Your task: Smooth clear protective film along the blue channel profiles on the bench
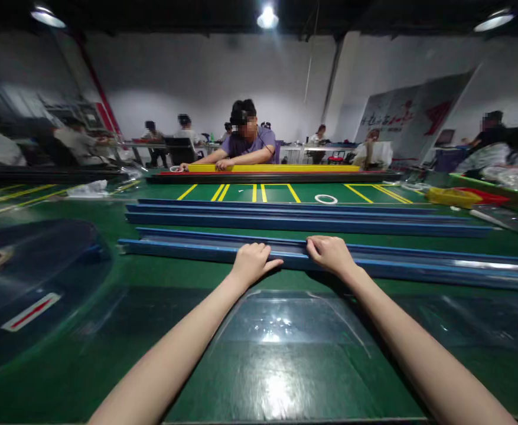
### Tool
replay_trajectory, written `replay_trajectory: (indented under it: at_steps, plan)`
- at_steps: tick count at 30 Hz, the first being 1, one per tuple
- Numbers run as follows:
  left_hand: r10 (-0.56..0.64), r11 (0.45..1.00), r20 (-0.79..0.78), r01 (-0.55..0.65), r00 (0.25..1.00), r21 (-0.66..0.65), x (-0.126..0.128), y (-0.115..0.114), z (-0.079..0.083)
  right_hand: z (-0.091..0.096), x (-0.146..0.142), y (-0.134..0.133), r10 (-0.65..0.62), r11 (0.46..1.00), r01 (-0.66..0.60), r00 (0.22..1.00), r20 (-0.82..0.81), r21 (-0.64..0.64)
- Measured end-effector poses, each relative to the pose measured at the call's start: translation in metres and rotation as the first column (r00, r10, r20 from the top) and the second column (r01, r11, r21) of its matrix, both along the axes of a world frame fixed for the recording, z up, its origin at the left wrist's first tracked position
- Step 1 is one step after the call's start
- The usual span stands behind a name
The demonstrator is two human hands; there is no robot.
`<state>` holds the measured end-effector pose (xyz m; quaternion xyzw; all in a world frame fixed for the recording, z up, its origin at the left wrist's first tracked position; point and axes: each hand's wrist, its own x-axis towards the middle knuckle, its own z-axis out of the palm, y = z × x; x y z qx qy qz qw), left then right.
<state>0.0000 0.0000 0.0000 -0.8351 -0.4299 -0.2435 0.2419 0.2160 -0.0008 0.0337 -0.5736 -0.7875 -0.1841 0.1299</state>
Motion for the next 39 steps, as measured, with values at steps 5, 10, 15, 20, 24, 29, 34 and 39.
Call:
replay_trajectory:
  at_steps: [5,10,15,20,24,29,34,39]
  plan:
    - [-0.007,1.000,-0.002,0.007,1.000,0.001,0.0004,-0.0003,0.0001,0.0003,0.0014,-0.0026,0.009,1.000,-0.010,1.000,-0.011,-0.014]
    - [-0.019,1.000,0.007,0.019,1.000,0.009,0.0016,-0.0007,0.0005,-0.0006,0.0003,-0.0041,0.009,1.000,-0.009,1.000,-0.023,0.010]
    - [-0.024,1.000,0.014,0.024,1.000,0.007,0.0013,-0.0007,0.0006,-0.0020,-0.0005,-0.0040,0.011,1.000,-0.011,0.999,-0.031,0.016]
    - [-0.025,1.000,0.017,0.025,1.000,0.003,0.0008,-0.0008,0.0006,-0.0030,-0.0004,-0.0043,0.020,0.999,-0.019,0.999,-0.033,0.026]
    - [-0.019,1.000,0.018,0.019,1.000,-0.006,0.0009,-0.0009,0.0007,-0.0033,-0.0007,-0.0051,0.024,0.999,-0.023,0.999,-0.028,0.035]
    - [-0.015,1.000,0.014,0.016,1.000,-0.023,0.0018,-0.0018,0.0014,-0.0044,-0.0001,-0.0041,0.026,0.999,-0.025,0.999,-0.027,0.033]
    - [-0.015,1.000,0.013,0.015,1.000,-0.015,0.0022,-0.0018,0.0013,-0.0057,0.0008,-0.0032,0.025,0.999,-0.024,0.999,-0.029,0.024]
    - [-0.020,1.000,0.019,0.021,1.000,-0.014,0.0022,-0.0015,0.0010,-0.0055,0.0008,-0.0037,0.028,0.999,-0.027,0.999,-0.033,0.029]
